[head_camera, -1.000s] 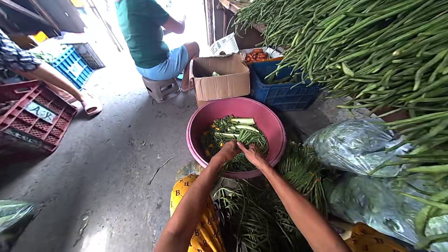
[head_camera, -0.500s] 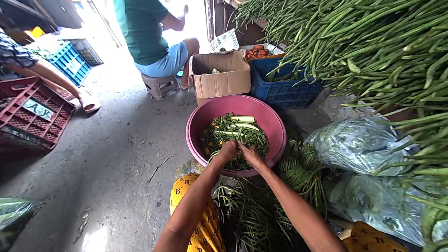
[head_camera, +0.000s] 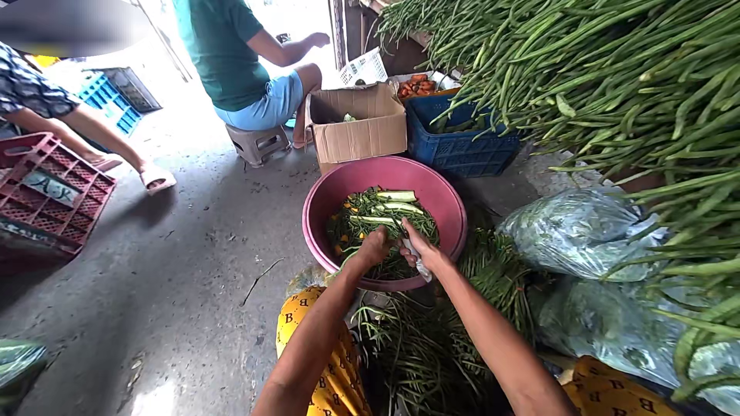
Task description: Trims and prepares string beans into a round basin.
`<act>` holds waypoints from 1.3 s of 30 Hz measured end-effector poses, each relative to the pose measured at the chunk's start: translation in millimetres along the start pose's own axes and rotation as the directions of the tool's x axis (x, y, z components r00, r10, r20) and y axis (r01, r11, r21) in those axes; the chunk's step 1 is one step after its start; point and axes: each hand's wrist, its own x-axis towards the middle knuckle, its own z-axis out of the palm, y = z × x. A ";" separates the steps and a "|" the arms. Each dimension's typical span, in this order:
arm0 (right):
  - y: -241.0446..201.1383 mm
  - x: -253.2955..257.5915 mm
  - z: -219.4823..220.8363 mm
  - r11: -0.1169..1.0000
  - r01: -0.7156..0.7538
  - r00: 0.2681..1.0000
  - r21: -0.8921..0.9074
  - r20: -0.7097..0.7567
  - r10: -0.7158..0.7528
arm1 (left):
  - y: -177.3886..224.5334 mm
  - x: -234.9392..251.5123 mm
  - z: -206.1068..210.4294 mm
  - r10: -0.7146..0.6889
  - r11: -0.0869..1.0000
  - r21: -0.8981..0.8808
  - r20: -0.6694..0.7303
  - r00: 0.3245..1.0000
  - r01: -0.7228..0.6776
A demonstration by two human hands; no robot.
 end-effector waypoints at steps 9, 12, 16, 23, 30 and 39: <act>-29.9 -11.6 -7.5 0.691 0.540 0.824 -0.480 0.133 -0.551 | 8.4 -14.7 -8.5 0.213 0.854 -0.484 -0.005 0.977 -0.189; -32.6 -11.9 -11.9 0.620 0.628 0.761 -0.471 0.206 -0.615 | 11.3 -14.7 -6.9 0.259 0.833 -0.507 0.003 0.966 -0.222; -26.1 -20.1 -16.8 0.597 0.694 0.707 -0.402 0.227 -0.670 | 12.9 -22.4 -0.4 0.338 0.764 -0.574 -0.033 0.941 -0.294; -27.2 -17.3 -10.0 0.593 0.720 0.687 -0.360 0.251 -0.682 | 15.5 -30.5 -7.7 0.357 0.622 -0.677 -0.202 0.912 -0.393; -40.7 -12.4 -12.3 0.600 0.734 0.676 -0.319 0.247 -0.695 | 14.5 -20.2 -11.0 0.259 0.550 -0.777 -0.190 0.947 -0.307; -61.8 -15.7 -20.6 0.640 0.703 0.692 -0.311 0.089 -0.717 | 12.9 -35.6 -17.5 0.215 0.704 -0.699 0.044 0.976 -0.124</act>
